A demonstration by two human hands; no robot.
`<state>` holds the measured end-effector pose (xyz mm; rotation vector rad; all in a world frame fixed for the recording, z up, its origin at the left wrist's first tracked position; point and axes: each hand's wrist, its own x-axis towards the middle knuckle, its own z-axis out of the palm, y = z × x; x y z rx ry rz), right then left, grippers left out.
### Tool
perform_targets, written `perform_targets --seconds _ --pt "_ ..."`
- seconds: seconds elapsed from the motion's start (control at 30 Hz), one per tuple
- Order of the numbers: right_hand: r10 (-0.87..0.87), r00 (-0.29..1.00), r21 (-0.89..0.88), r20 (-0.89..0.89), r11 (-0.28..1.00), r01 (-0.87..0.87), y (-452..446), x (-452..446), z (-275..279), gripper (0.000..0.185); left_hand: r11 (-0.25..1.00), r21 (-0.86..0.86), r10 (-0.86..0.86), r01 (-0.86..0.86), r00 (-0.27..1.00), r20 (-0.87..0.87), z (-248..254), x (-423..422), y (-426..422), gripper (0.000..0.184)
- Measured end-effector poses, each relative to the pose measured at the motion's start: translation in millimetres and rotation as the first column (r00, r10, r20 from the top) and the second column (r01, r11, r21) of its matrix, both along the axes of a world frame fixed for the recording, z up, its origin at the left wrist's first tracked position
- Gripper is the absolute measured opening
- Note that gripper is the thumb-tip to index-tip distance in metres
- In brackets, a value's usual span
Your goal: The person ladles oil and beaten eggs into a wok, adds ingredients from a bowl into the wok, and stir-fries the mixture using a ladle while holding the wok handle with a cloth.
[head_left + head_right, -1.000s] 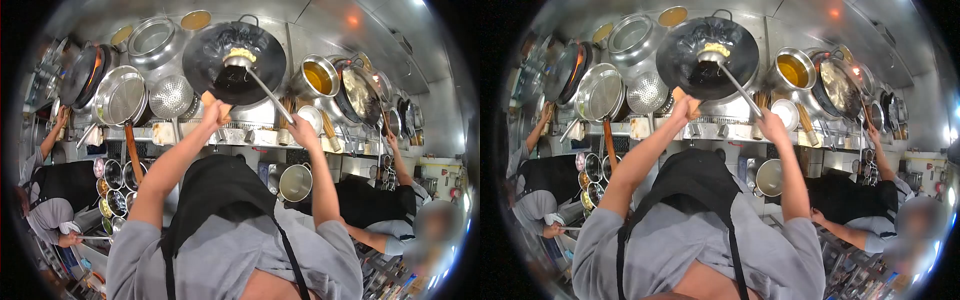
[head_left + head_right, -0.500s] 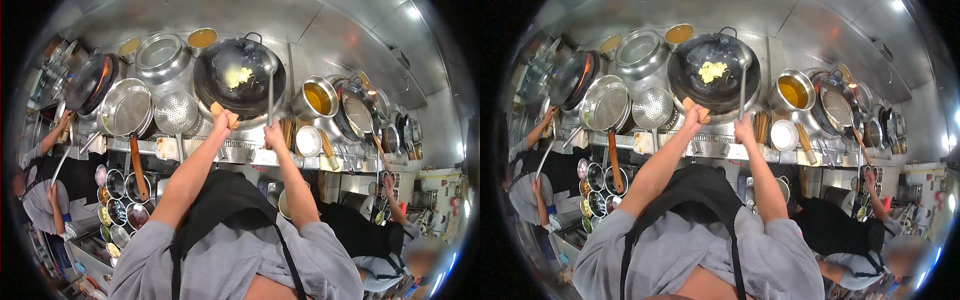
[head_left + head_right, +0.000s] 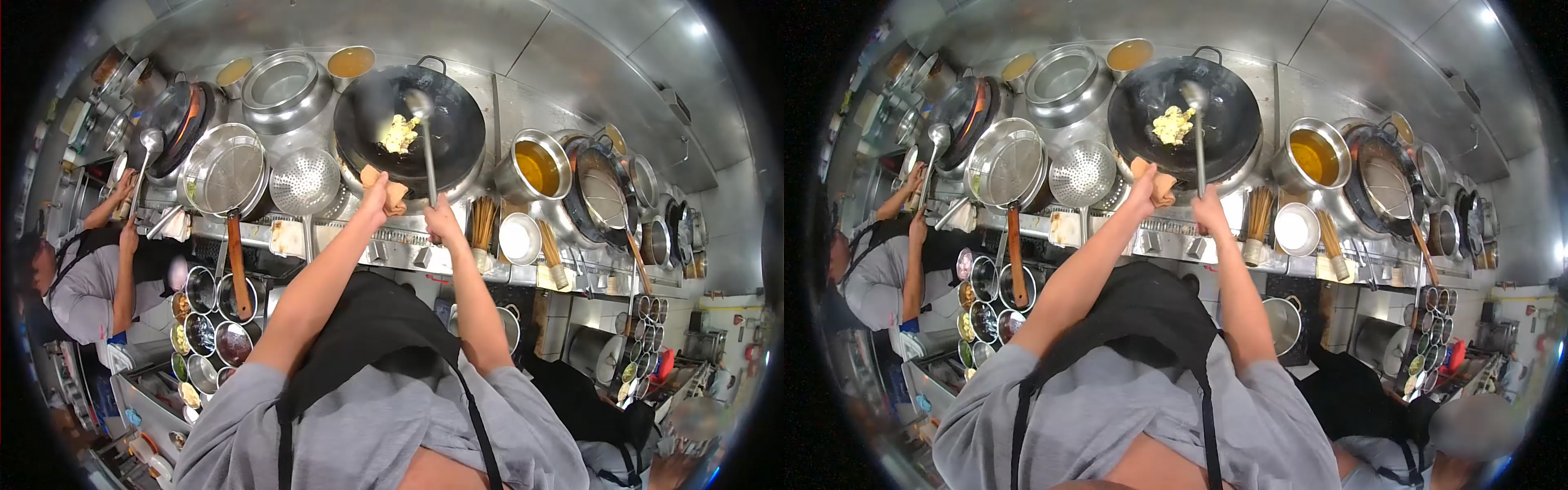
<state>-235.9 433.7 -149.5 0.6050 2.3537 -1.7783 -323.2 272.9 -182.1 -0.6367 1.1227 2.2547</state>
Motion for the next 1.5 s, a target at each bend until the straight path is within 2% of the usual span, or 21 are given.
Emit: perform_targets --seconds 0.03,0.1,0.13,0.2,0.33,0.37,0.43,0.5,0.63,0.73,0.77,0.83,0.9,0.97,1.03,1.07,1.13,1.23,1.37,1.43,1.5 --pt "0.155 0.988 -0.05 0.024 0.987 -0.154 9 8 3 0.027 1.0 -0.002 0.003 -0.003 1.0 -0.002 -11 -6 6 0.033" --pt "0.303 0.953 0.366 0.026 0.884 -0.291 41 35 6 0.022 0.992 -0.069 0.111 -0.103 0.987 0.116 -22 -19 18 0.03" --pt "0.363 0.932 0.582 0.011 0.755 -0.301 52 48 3 0.022 0.991 -0.074 0.127 -0.112 0.966 0.226 -22 -25 21 0.024" --pt "0.22 0.963 0.725 0.156 0.636 -0.263 34 77 73 0.023 0.992 -0.079 0.117 -0.101 0.965 0.235 -15 -21 21 0.022" --pt "0.412 0.9 0.512 0.145 0.747 -0.425 71 133 157 0.029 0.999 -0.028 0.039 -0.033 0.965 0.259 43 3 12 0.018" --pt "0.338 0.897 0.304 0.285 0.856 -0.419 77 142 183 0.031 0.999 0.031 0.006 -0.013 0.974 0.228 55 12 7 0.02" --pt "0.405 0.827 0.202 0.39 0.839 -0.505 75 140 212 0.02 1.0 -0.001 -0.025 0.026 0.969 0.248 56 8 4 0.015" --pt "0.495 0.823 0.397 0.279 0.721 -0.568 70 129 187 0.024 0.998 -0.03 -0.038 0.047 0.968 0.246 38 12 -2 0.012" --pt "0.377 0.823 0.39 0.425 0.744 -0.542 63 112 195 0.026 0.962 0.11 -0.274 0.252 0.898 0.345 76 50 -27 0.014" --pt "0.367 0.851 0.509 0.376 0.685 -0.521 60 98 158 0.028 0.992 -0.08 -0.074 0.097 0.966 0.248 91 47 -21 0.014" --pt "0.359 0.886 0.603 0.294 0.649 -0.463 59 93 130 0.028 0.992 -0.078 -0.081 0.102 0.967 0.241 75 49 -24 0.014" --pt "0.241 0.961 0.695 0.139 0.668 -0.268 57 81 72 0.03 0.991 -0.125 -0.041 0.042 0.999 0.014 25 53 -30 0.013" --pt "0.194 0.981 0.573 -0.014 0.806 -0.151 49 86 78 0.031 0.993 -0.037 -0.106 0.108 0.993 0.05 -33 59 -44 0.011" --pt "0.228 0.903 0.431 -0.365 0.901 -0.053 65 104 37 0.029 0.989 0.101 -0.121 0.104 0.978 0.172 -40 72 -51 0.008" --pt "0.047 0.999 -0.068 0.003 0.997 -0.047 48 131 104 0.025 0.999 0.035 -0.044 0.038 0.975 0.219 6 83 -43 0.012" --pt "0.056 0.998 -0.061 0.002 0.997 -0.055 52 127 110 0.025 0.999 0.042 -0.038 0.029 0.975 0.218 2 75 -38 0.012" --pt "-0.062 0.998 -0.309 -0.006 0.949 0.057 56 133 111 0.023 0.961 0.272 -0.058 0.041 0.997 0.053 -14 54 -33 0.011" --pt "-0.075 0.996 -0.297 -0.051 0.953 0.057 57 89 83 0.023 0.98 0.199 -0.037 0.017 0.994 0.099 4 15 -10 0.007" --pt "-0.209 0.977 -0.123 0.048 0.969 0.213 9 34 40 0.024 0.985 0.165 0.03 -0.042 0.997 0.07 -27 -15 3 0.006" --pt "-0.071 0.995 -0.432 0.063 0.897 0.092 -1 38 32 0.012 0.988 0.147 0.039 -0.049 0.997 0.066 -35 -21 5 0.009" --pt "0.082 0.994 -0.286 0.065 0.956 -0.06 4 55 47 0.017 0.985 0.172 0.006 -0.018 0.998 0.069 -38 -21 4 0.01"
